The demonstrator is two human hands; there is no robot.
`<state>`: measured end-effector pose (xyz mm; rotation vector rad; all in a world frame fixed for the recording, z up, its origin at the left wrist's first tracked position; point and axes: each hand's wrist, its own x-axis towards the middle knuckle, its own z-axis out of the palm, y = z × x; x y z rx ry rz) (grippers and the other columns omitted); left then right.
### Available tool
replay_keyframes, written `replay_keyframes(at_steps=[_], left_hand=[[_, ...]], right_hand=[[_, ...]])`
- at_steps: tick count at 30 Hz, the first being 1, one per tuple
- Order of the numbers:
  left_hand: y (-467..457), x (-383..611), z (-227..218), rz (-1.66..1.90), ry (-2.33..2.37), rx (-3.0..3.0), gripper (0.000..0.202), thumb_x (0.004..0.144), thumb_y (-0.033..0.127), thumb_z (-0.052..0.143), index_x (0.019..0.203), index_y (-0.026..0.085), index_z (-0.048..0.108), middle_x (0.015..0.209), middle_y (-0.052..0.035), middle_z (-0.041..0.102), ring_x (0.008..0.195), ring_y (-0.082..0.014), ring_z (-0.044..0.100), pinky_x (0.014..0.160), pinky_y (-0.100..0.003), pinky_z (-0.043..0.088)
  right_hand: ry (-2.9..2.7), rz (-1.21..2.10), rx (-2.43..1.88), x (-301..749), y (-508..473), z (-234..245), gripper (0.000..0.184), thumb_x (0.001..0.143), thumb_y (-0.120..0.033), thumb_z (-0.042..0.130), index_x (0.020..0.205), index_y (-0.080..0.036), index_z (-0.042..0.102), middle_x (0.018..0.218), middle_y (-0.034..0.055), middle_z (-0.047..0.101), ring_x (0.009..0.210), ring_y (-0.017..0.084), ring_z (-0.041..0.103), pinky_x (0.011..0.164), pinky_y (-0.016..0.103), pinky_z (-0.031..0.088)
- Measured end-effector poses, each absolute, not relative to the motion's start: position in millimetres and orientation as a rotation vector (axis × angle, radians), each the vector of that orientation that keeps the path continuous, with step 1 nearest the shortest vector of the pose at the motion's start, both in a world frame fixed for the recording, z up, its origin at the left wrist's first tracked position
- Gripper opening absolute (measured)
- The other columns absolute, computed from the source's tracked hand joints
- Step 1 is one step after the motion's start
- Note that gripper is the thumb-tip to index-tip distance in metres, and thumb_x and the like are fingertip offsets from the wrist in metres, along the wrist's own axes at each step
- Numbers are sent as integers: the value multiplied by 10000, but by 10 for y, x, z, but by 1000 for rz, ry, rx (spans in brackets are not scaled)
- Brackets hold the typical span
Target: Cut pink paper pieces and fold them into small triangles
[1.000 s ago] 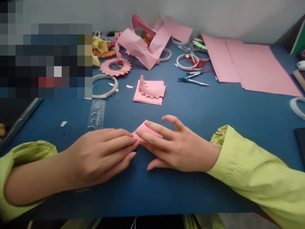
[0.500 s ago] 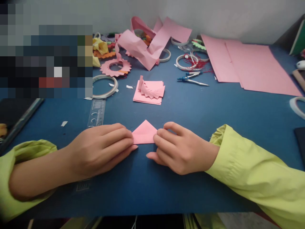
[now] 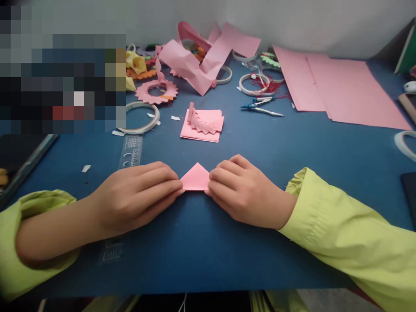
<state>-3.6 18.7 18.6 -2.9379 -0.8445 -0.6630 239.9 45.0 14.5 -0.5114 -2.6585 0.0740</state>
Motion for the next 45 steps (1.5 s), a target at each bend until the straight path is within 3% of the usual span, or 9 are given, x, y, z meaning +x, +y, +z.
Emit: replay_keyframes(at_steps=[5, 15, 22, 29, 35, 45], left_hand=[[214, -27, 168, -677, -1242, -2991, 205, 918, 174, 460, 775, 132, 600, 743, -46, 587, 712, -147, 512, 620, -260, 446], [177, 9, 162, -669, -1386, -2930, 179, 891, 193, 496, 732, 145, 565, 709, -25, 538, 683, -149, 477, 592, -261, 396], [187, -10, 171, -636, -878, -2893, 209, 891, 101, 480, 1026, 120, 638, 830, -77, 613, 734, -183, 532, 616, -296, 459], [138, 1, 206, -627, -721, -2839, 168, 859, 104, 535, 1002, 65, 614, 809, -88, 644, 708, -206, 569, 572, -334, 479], [142, 21, 203, -625, -735, -2844, 146, 864, 104, 526, 978, 55, 603, 842, -106, 656, 765, -231, 601, 577, -358, 486], [128, -10, 204, -630, -679, -2826, 152, 868, 111, 531, 994, 65, 603, 861, -104, 665, 793, -226, 618, 606, -351, 502]], right_hand=[[-2568, 458, -705, 2397, 513, 147, 138, 914, -208, 504, 794, -162, 553, 843, 57, 597, 772, 150, 500, 720, 328, 394], [-2593, 400, -855, 2393, 495, 141, 233, 944, -271, 468, 755, -156, 541, 756, 33, 549, 719, 142, 478, 678, 316, 329], [-2641, 323, -857, 2384, 491, 139, 250, 952, -279, 449, 760, -152, 547, 745, 32, 538, 717, 148, 477, 679, 323, 322], [-2637, 227, -823, 2386, 490, 131, 232, 930, -243, 481, 731, -142, 544, 718, 31, 527, 686, 146, 472, 660, 329, 340], [-2568, 141, -662, 2405, 467, 123, 97, 881, -191, 572, 944, -137, 621, 996, 103, 617, 906, 202, 551, 768, 366, 418], [-2562, 96, -569, 2390, 460, 113, 66, 859, -192, 609, 862, -126, 606, 905, 82, 659, 890, 196, 580, 761, 370, 435]])
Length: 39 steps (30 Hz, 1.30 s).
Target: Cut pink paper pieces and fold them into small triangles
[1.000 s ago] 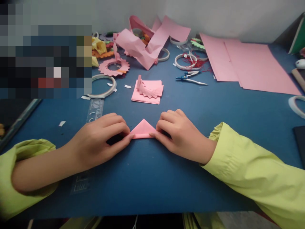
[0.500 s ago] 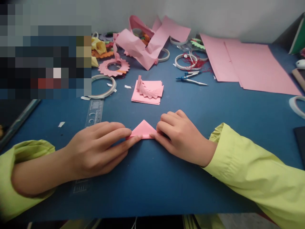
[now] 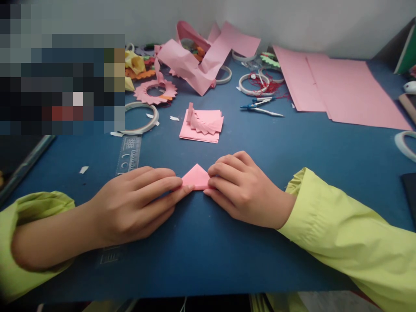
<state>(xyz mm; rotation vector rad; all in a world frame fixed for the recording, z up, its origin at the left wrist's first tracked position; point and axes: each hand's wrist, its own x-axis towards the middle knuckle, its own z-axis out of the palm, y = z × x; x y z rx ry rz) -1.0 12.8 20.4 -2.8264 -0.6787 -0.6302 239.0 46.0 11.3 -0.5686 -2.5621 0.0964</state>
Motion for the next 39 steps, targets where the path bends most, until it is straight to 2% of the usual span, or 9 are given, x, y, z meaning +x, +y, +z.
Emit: replay_keyframes(at_steps=[5, 9, 12, 14, 22, 27, 33, 39], left_hand=[[109, -34, 217, -641, -592, -2875, 201, 872, 128, 503, 1037, 70, 602, 884, -104, 675, 837, -240, 625, 623, -355, 506], [113, -26, 251, -634, -569, -2904, 170, 868, 126, 478, 949, 99, 624, 852, -100, 684, 817, -227, 644, 627, -337, 512], [125, -32, 258, -639, -588, -2916, 159, 876, 137, 466, 916, 137, 620, 851, -88, 684, 801, -202, 649, 648, -321, 517], [119, -53, 245, -661, -573, -2933, 155, 881, 158, 471, 935, 155, 616, 870, -83, 685, 815, -194, 652, 668, -315, 520], [33, -96, 211, -589, -516, -2946, 184, 895, 176, 472, 1018, 181, 609, 916, -85, 698, 837, -197, 655, 669, -318, 518], [94, -53, 229, -616, -580, -2909, 168, 884, 155, 509, 1027, 149, 596, 901, -83, 692, 836, -195, 653, 653, -307, 506], [116, -23, 204, -701, -858, -2836, 161, 840, 90, 541, 980, 74, 620, 909, -112, 682, 841, -220, 620, 680, -332, 509], [129, 6, 210, -785, -1326, -2928, 100, 871, 140, 516, 854, 134, 614, 923, -71, 636, 866, -197, 570, 784, -374, 446]], right_hand=[[-2586, 112, -527, 2404, 449, 147, 79, 871, -198, 579, 848, -125, 598, 902, 94, 665, 887, 210, 580, 753, 383, 437], [-2575, 95, -455, 2408, 439, 157, 62, 864, -144, 567, 815, -117, 593, 863, 90, 678, 868, 214, 585, 739, 383, 434], [-2592, 79, -548, 2398, 442, 137, 58, 866, -150, 577, 896, -111, 607, 906, 88, 674, 874, 202, 580, 740, 369, 437], [-2604, 95, -592, 2393, 449, 121, 85, 874, -163, 570, 935, -120, 610, 930, 82, 667, 886, 196, 575, 747, 365, 437], [-2597, 38, -542, 2396, 455, 124, 39, 867, -161, 563, 865, -150, 601, 911, 76, 670, 889, 194, 585, 751, 366, 434], [-2591, -4, -487, 2398, 443, 129, 17, 848, -142, 581, 858, -141, 594, 871, 70, 676, 864, 198, 599, 737, 371, 425], [-2590, 111, -667, 2384, 444, 135, 77, 880, -211, 552, 922, -150, 575, 909, 73, 651, 874, 194, 580, 784, 377, 403], [-2641, 194, -729, 2390, 452, 151, 126, 922, -214, 463, 834, -167, 542, 938, 82, 613, 882, 194, 542, 769, 368, 377]])
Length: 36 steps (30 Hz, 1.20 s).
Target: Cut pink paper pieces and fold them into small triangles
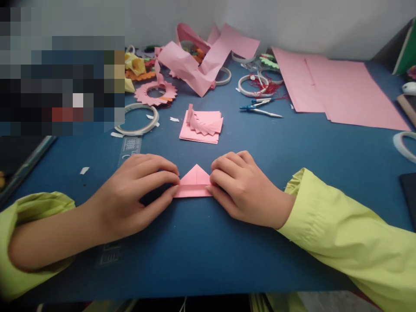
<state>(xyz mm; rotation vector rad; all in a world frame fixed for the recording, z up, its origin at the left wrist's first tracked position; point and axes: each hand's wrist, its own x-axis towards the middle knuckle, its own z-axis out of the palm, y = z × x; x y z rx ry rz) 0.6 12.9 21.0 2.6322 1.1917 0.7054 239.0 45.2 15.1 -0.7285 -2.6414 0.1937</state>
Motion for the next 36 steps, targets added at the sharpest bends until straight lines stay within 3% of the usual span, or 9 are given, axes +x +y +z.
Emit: replay_keyframes(at_steps=[6, 23, 26, 29, 36], left_hand=[[151, 16, 208, 614, 1276, 2475, 161, 899, 199, 471, 795, 165, 590, 943, -60, 587, 907, -202, 531, 815, -398, 385], [159, 13, 227, 587, 1418, 2432, 166, 874, 245, 515, 751, 182, 607, 938, -50, 595, 922, -217, 528, 823, -427, 373], [171, 11, 222, 581, 1450, 2401, 125, 855, 256, 557, 767, 189, 616, 929, -42, 603, 909, -213, 529, 813, -415, 382], [187, 16, 223, 604, 1495, 2356, 107, 828, 277, 603, 760, 200, 631, 917, -35, 603, 892, -212, 530, 800, -407, 389], [196, 32, 229, 595, 1510, 2329, 96, 814, 268, 609, 746, 207, 640, 896, -22, 592, 893, -215, 527, 817, -420, 381]], right_hand=[[-2652, 203, -726, 2396, 458, 156, 141, 912, -208, 476, 820, -156, 570, 938, 85, 594, 889, 201, 526, 775, 377, 378], [-2654, 260, -750, 2397, 472, 149, 127, 898, -218, 500, 811, -169, 578, 945, 83, 591, 881, 199, 526, 769, 374, 384], [-2622, 200, -743, 2398, 459, 137, 86, 885, -199, 510, 890, -167, 589, 1022, 104, 606, 952, 227, 546, 795, 400, 406], [-2625, 96, -633, 2408, 447, 137, 170, 876, -173, 517, 1028, -182, 593, 1169, 124, 592, 1078, 258, 533, 833, 431, 412], [-2752, 67, -407, 2402, 459, 169, 289, 900, -321, 533, 1148, -189, 600, 1346, 116, 534, 1256, 283, 450, 945, 493, 363]])
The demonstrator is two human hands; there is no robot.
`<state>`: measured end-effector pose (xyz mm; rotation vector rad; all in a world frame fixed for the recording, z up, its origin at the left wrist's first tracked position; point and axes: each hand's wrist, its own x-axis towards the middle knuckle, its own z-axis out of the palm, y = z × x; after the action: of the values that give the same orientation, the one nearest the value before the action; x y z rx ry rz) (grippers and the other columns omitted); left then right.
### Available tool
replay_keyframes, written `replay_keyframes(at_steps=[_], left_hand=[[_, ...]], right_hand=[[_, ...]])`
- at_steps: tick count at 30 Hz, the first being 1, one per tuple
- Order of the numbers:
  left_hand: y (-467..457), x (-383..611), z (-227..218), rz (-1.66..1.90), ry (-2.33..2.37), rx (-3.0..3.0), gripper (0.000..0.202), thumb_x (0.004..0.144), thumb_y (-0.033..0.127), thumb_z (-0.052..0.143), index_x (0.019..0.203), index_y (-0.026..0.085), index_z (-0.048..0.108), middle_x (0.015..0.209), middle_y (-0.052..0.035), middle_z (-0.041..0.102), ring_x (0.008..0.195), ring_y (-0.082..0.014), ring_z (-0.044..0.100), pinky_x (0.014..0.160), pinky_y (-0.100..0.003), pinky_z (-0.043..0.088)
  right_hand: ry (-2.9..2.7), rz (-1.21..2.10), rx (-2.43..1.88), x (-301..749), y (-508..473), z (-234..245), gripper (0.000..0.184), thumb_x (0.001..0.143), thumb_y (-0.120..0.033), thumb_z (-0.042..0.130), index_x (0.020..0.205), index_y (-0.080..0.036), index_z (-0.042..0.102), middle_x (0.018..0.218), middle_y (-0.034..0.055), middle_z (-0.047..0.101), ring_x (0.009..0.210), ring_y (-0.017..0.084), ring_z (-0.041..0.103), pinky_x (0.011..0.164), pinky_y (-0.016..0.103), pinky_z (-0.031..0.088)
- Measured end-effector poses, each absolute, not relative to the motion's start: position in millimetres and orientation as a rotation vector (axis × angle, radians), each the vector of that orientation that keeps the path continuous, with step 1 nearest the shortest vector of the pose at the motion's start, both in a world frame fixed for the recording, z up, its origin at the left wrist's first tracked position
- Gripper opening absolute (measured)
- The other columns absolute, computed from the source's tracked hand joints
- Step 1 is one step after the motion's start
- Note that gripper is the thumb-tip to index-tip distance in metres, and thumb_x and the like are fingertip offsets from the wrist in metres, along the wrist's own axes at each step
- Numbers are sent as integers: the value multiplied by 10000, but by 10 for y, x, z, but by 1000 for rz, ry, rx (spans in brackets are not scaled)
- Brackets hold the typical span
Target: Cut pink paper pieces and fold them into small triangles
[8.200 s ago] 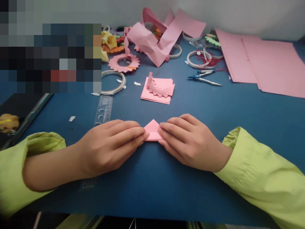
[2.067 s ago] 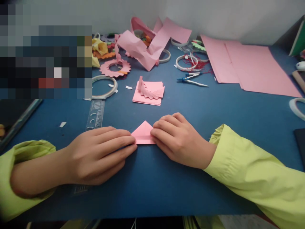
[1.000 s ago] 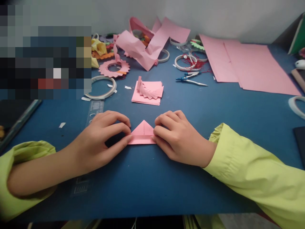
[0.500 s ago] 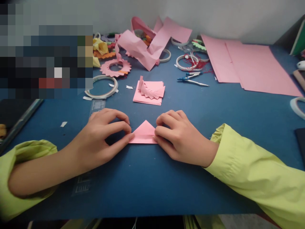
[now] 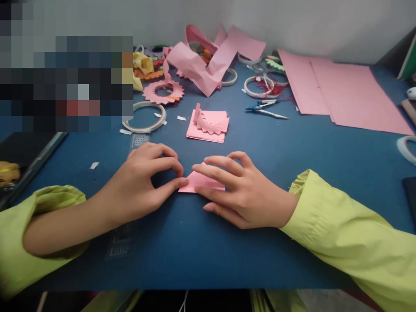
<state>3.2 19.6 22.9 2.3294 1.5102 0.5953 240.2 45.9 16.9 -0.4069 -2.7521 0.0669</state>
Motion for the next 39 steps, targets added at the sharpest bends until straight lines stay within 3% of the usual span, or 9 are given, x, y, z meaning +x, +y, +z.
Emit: replay_keyframes(at_steps=[5, 13, 16, 19, 25, 28, 31, 35, 39], left_hand=[[192, 34, 212, 617, 1505, 2362, 94, 825, 248, 577, 781, 206, 648, 907, -32, 599, 900, -224, 523, 799, -418, 387], [197, 26, 209, 619, 1505, 2354, 86, 816, 249, 591, 788, 190, 648, 903, -41, 597, 893, -228, 530, 825, -428, 416], [192, 19, 223, 594, 1505, 2366, 104, 826, 259, 591, 791, 196, 665, 905, -39, 597, 890, -220, 531, 836, -421, 420], [206, -9, 213, 626, 1442, 2426, 130, 846, 265, 587, 786, 197, 682, 891, -44, 598, 879, -217, 535, 818, -408, 431], [261, -76, 167, 621, 835, 2806, 385, 845, 29, 437, 1019, 265, 686, 1017, -64, 611, 940, -213, 552, 782, -374, 446], [230, -71, 196, 617, 781, 2893, 322, 844, 59, 457, 1035, 201, 674, 1032, -90, 627, 951, -236, 558, 779, -397, 448], [173, -53, 233, 607, 819, 2899, 205, 855, 160, 521, 992, 167, 673, 972, -85, 643, 879, -240, 570, 709, -394, 442], [146, -38, 222, 635, 881, 2962, 168, 867, 228, 576, 932, 113, 680, 794, -74, 641, 729, -210, 549, 605, -350, 442], [158, -41, 196, 675, 805, 3083, 104, 847, 120, 588, 856, 75, 682, 677, -57, 631, 618, -175, 502, 543, -316, 436]], right_hand=[[-2823, 40, -371, 2335, 460, 171, 416, 940, -398, 466, 1310, -209, 501, 1440, 94, 439, 1340, 268, 361, 1020, 501, 302], [-2920, -29, -418, 2273, 422, 190, 624, 899, -644, 345, 1383, -257, 420, 1522, 67, 302, 1419, 281, 212, 1100, 532, 184], [-2929, -38, -398, 2302, 414, 222, 689, 874, -696, 315, 1373, -234, 432, 1495, 79, 353, 1418, 292, 211, 1096, 532, 175], [-2879, 6, -369, 2334, 410, 247, 689, 854, -706, 368, 1286, -191, 521, 1387, 116, 489, 1374, 302, 305, 1055, 511, 232], [-2671, 69, -281, 2364, 423, 241, 484, 894, -569, 472, 923, -120, 648, 938, 104, 691, 1094, 250, 581, 887, 427, 376], [-2600, 35, -251, 2380, 435, 218, 313, 918, -374, 512, 730, -150, 622, 748, 57, 679, 931, 204, 642, 816, 386, 421], [-2549, -31, -220, 2400, 451, 191, 303, 896, -266, 541, 614, -161, 571, 632, 34, 643, 791, 177, 654, 766, 357, 446], [-2581, -89, -275, 2408, 475, 167, 263, 879, -275, 574, 640, -166, 568, 680, 30, 652, 770, 167, 632, 752, 353, 447], [-2642, -75, -392, 2406, 493, 153, 190, 864, -324, 602, 901, -138, 620, 875, 60, 681, 871, 196, 610, 779, 379, 437]])
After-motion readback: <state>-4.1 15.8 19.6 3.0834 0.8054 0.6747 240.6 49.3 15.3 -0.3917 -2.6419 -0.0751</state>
